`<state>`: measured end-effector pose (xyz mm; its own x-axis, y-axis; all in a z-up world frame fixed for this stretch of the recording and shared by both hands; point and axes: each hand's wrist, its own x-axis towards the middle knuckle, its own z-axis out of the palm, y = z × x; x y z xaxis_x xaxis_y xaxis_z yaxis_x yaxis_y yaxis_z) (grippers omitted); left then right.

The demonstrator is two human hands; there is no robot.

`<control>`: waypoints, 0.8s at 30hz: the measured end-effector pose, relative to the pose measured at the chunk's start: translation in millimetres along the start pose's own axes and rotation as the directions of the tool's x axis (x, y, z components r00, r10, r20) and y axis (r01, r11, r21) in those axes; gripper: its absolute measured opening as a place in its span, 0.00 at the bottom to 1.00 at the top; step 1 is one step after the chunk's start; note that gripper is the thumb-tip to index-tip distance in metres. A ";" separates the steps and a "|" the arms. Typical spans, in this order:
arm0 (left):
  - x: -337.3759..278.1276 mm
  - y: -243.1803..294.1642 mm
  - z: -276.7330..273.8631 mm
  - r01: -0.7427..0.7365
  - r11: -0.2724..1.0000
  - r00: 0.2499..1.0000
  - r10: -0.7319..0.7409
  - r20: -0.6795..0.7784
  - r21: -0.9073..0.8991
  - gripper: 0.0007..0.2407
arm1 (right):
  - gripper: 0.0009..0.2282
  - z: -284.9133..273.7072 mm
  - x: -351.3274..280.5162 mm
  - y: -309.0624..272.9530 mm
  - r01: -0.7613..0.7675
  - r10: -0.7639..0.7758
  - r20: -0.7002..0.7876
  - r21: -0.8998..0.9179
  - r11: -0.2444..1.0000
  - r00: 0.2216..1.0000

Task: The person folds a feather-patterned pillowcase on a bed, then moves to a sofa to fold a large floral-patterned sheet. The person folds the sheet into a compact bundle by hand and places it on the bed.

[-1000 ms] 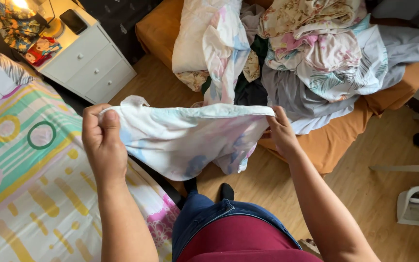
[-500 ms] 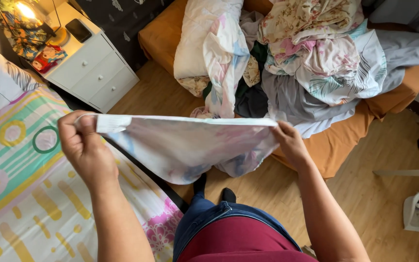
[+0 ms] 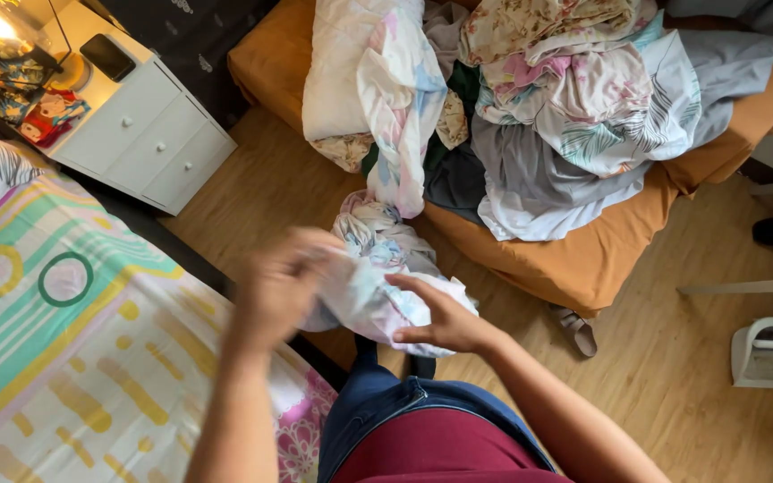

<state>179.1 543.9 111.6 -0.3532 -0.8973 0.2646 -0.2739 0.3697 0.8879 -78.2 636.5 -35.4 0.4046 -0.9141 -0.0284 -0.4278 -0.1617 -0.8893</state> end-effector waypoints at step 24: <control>-44.0 -85.2 125.8 0.396 0.845 0.669 0.004 0.743 -0.360 0.09 | 0.10 -47.5 -88.2 -46.7 -0.447 0.577 -0.209 0.448 0.774 0.789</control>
<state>105.4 582.2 -23.1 -0.9022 -0.4197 -0.0995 -0.0489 -0.1297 0.9903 -132.3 707.0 30.3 -0.0965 -0.8927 -0.4402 -0.1496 0.4503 -0.8803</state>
